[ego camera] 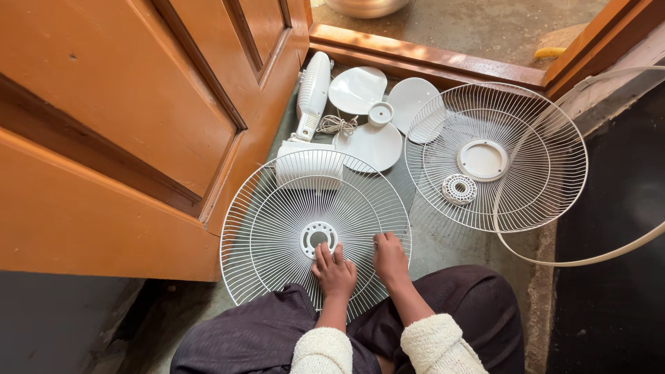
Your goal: The person assembles a white electric fan by hand while sitting on the floor. They handle the front and back fan grilles, the fan blade, and use a plastic nut to secure components together.
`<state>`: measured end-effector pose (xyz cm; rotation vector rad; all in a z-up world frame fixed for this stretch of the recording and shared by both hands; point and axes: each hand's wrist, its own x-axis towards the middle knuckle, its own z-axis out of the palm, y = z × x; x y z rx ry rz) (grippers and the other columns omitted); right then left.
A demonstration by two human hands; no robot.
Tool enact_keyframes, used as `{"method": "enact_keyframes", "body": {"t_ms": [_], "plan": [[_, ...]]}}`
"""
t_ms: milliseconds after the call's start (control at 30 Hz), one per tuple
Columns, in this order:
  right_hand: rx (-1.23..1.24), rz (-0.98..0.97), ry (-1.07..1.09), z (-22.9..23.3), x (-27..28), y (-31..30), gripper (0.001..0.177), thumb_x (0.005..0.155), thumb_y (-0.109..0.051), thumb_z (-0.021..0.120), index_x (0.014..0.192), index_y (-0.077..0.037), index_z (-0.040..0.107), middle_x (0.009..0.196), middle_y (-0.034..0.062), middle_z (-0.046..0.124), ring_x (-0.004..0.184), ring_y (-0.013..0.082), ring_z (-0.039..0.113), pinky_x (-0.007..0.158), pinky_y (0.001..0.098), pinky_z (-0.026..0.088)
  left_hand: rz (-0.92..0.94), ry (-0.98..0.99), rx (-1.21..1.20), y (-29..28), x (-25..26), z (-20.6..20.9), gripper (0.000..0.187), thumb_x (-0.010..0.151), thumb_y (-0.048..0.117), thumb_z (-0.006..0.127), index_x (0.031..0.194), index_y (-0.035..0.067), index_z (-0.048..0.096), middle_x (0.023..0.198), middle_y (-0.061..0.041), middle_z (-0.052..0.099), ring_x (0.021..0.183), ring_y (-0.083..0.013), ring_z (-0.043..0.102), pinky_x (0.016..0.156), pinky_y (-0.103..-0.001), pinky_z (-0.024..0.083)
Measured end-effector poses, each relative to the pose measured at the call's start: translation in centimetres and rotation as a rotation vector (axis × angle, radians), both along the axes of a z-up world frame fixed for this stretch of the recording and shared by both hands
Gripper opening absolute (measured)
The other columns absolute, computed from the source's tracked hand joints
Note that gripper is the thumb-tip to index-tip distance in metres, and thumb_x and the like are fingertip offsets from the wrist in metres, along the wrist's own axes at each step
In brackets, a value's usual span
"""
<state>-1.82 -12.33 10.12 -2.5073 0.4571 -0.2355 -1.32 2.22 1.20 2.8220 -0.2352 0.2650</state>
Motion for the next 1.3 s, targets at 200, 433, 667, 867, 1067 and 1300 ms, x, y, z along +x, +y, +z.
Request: {"method": "enact_keyframes", "body": {"t_ms": [200, 433, 667, 867, 1067, 1300], "plan": [[-0.026, 0.024, -0.02, -2.0, 0.8, -0.2, 0.012, 0.088, -0.006, 0.064, 0.099, -0.005, 0.069, 0.105, 0.0137, 0.064, 0.101, 0.0359, 0.064, 0.082, 0.0475, 0.055, 0.008, -0.014, 0.063, -0.2, 0.1, -0.9, 0.061, 0.085, 0.031, 0.051, 0.141, 0.016, 0.034, 0.15, -0.02, 0.033, 0.144, -0.0357, 0.026, 0.102, -0.055, 0.029], [-0.004, 0.078, 0.015, -3.2, 1.5, 0.4, 0.012, 0.086, -0.004, 0.066, 0.098, -0.004, 0.068, 0.101, 0.0138, 0.065, 0.098, 0.0358, 0.064, 0.081, 0.0472, 0.055, 0.018, -0.003, 0.111, -0.3, 0.2, -2.0, 0.062, 0.086, 0.032, 0.049, 0.144, 0.016, 0.033, 0.154, -0.021, 0.03, 0.146, -0.0356, 0.024, 0.103, -0.054, 0.027], [0.04, 0.127, -0.019, -2.8, 2.0, 0.8, 0.012, 0.083, -0.003, 0.067, 0.094, -0.005, 0.07, 0.1, 0.0131, 0.066, 0.097, 0.0364, 0.065, 0.08, 0.0475, 0.054, 0.024, -0.005, 0.132, -0.6, 0.2, -2.3, 0.061, 0.087, 0.032, 0.047, 0.144, 0.016, 0.032, 0.154, -0.02, 0.03, 0.147, -0.035, 0.024, 0.104, -0.054, 0.027], [0.031, 0.122, 0.024, -1.8, 2.0, 0.8, 0.013, 0.084, -0.005, 0.067, 0.097, -0.007, 0.07, 0.102, 0.0104, 0.067, 0.101, 0.0344, 0.064, 0.081, 0.0465, 0.055, 0.023, -0.022, 0.126, -0.6, 0.2, -2.2, 0.06, 0.087, 0.032, 0.047, 0.143, 0.016, 0.033, 0.154, -0.02, 0.031, 0.147, -0.035, 0.025, 0.103, -0.054, 0.027], [-0.123, 0.069, 0.141, -2.2, 1.9, 0.3, 0.025, 0.08, 0.005, 0.062, 0.101, -0.006, 0.067, 0.11, 0.0098, 0.063, 0.106, 0.0318, 0.062, 0.084, 0.0438, 0.057, 0.025, -0.042, 0.13, -0.6, 0.3, -2.2, 0.061, 0.087, 0.032, 0.047, 0.144, 0.016, 0.031, 0.154, -0.02, 0.03, 0.147, -0.0352, 0.024, 0.103, -0.053, 0.028], [-0.132, 0.163, 0.055, -3.0, 2.0, 0.2, 0.026, 0.077, 0.009, 0.06, 0.099, -0.004, 0.066, 0.103, 0.0113, 0.065, 0.102, 0.033, 0.062, 0.086, 0.0433, 0.054, 0.023, 0.006, 0.174, -0.5, 0.2, -2.2, 0.062, 0.087, 0.032, 0.046, 0.144, 0.017, 0.028, 0.154, -0.019, 0.028, 0.147, -0.0344, 0.023, 0.103, -0.053, 0.027]]}}
